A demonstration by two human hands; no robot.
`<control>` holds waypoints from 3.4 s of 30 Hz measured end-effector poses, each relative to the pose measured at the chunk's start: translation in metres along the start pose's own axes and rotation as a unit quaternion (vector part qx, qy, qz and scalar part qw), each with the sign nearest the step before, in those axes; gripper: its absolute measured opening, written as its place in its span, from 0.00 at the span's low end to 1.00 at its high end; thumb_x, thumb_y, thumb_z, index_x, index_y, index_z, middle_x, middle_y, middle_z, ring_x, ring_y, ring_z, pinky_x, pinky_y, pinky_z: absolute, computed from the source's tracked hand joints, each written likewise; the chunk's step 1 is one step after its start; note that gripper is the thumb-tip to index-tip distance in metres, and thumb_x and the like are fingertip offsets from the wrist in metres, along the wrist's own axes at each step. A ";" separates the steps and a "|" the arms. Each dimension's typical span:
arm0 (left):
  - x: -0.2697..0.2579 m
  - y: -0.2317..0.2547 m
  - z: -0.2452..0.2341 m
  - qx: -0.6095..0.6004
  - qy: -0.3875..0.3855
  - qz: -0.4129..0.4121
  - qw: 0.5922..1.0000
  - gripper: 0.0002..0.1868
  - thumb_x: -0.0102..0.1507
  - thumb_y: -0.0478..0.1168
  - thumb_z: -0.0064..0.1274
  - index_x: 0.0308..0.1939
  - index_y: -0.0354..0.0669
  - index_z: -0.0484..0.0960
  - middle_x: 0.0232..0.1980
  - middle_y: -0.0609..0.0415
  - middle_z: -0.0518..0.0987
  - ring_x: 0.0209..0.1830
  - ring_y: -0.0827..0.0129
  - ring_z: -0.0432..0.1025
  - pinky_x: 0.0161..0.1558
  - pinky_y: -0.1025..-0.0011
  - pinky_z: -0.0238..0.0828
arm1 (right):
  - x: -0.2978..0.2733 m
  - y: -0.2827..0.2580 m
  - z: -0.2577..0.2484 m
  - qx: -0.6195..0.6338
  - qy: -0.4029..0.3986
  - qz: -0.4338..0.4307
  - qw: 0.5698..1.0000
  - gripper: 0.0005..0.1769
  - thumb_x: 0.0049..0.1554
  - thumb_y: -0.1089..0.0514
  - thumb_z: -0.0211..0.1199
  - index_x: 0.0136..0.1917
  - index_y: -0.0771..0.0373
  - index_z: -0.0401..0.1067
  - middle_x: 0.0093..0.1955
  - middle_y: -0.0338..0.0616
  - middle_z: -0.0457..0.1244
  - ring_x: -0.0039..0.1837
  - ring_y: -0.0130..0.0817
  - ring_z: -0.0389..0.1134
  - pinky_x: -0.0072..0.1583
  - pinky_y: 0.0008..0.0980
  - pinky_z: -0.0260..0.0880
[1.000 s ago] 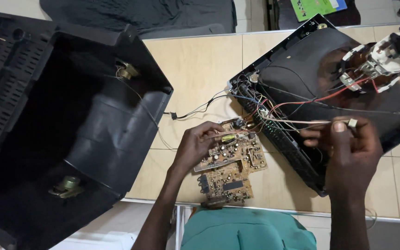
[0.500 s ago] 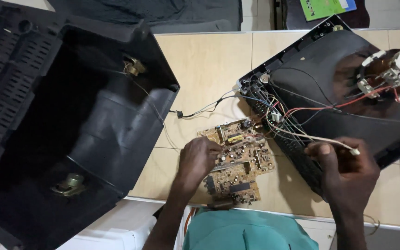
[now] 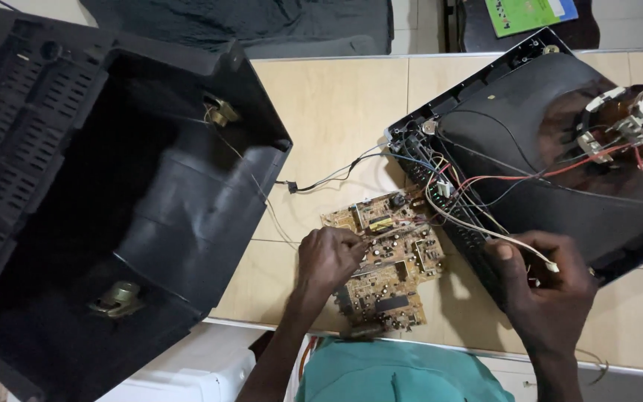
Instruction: The person works on a disassembled CRT television, handling the circuit board and internal wiring. They use a screwdriver to remove screws from the back panel and manipulate various wires and components within the chassis.
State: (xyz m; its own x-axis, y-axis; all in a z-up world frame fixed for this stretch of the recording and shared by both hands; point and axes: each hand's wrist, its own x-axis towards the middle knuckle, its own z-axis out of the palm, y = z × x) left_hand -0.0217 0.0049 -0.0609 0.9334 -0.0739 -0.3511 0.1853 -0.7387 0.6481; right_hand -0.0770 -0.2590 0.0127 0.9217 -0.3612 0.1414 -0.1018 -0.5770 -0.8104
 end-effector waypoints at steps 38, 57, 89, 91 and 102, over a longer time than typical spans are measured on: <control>-0.037 0.088 -0.097 -0.118 -0.081 0.207 0.968 0.10 0.65 0.42 0.52 0.49 0.48 0.82 0.47 0.54 0.87 0.45 0.66 0.82 0.45 0.69 0.77 | -0.014 -0.060 0.058 0.010 -0.360 -0.012 0.933 0.31 0.55 0.47 0.65 0.71 0.48 0.65 0.52 0.41 0.74 0.45 0.36 0.77 0.47 0.35 0.75; -0.015 0.002 -0.058 -0.062 -0.045 0.092 0.993 0.17 0.59 0.29 0.58 0.52 0.40 0.82 0.48 0.40 0.83 0.54 0.38 0.77 0.58 0.46 0.73 | 0.059 -0.068 0.078 0.118 -0.335 -0.196 0.914 0.37 0.61 0.70 0.49 0.82 0.63 0.51 0.79 0.63 0.54 0.75 0.74 0.53 0.68 0.65 0.63; -0.007 0.108 -0.104 -0.301 -0.100 0.140 0.938 0.07 0.69 0.45 0.47 0.40 0.49 0.74 0.51 0.50 0.84 0.50 0.62 0.83 0.41 0.71 0.81 | 0.055 -0.101 0.015 0.089 -0.277 -0.054 0.955 0.43 0.58 0.65 0.55 0.83 0.53 0.45 0.79 0.55 0.56 0.78 0.47 0.59 0.72 0.47 0.61; 0.000 0.124 -0.100 -0.312 -0.085 0.194 0.926 0.08 0.69 0.47 0.43 0.41 0.49 0.71 0.55 0.47 0.85 0.54 0.61 0.83 0.50 0.66 0.86 | 0.058 -0.108 0.009 0.143 -0.254 -0.005 0.957 0.42 0.58 0.63 0.56 0.83 0.57 0.47 0.76 0.55 0.59 0.77 0.42 0.62 0.73 0.38 0.61; -0.004 0.145 -0.104 -0.316 -0.098 0.255 0.909 0.11 0.67 0.35 0.52 0.52 0.33 0.78 0.53 0.35 0.80 0.57 0.42 0.77 0.62 0.43 0.73 | 0.091 -0.038 0.032 0.132 -0.073 -0.055 0.987 0.12 0.61 0.64 0.68 0.58 0.65 0.76 0.42 0.53 0.71 0.41 0.40 0.74 0.35 0.32 0.75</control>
State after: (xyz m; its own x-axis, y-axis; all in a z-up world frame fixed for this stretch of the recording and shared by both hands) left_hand 0.0332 -0.0323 0.1051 0.8865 -0.4616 0.0304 -0.0591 -0.0478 0.9971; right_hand 0.0227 -0.2464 0.0386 0.9676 -0.1873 0.1691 0.0850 -0.3890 -0.9173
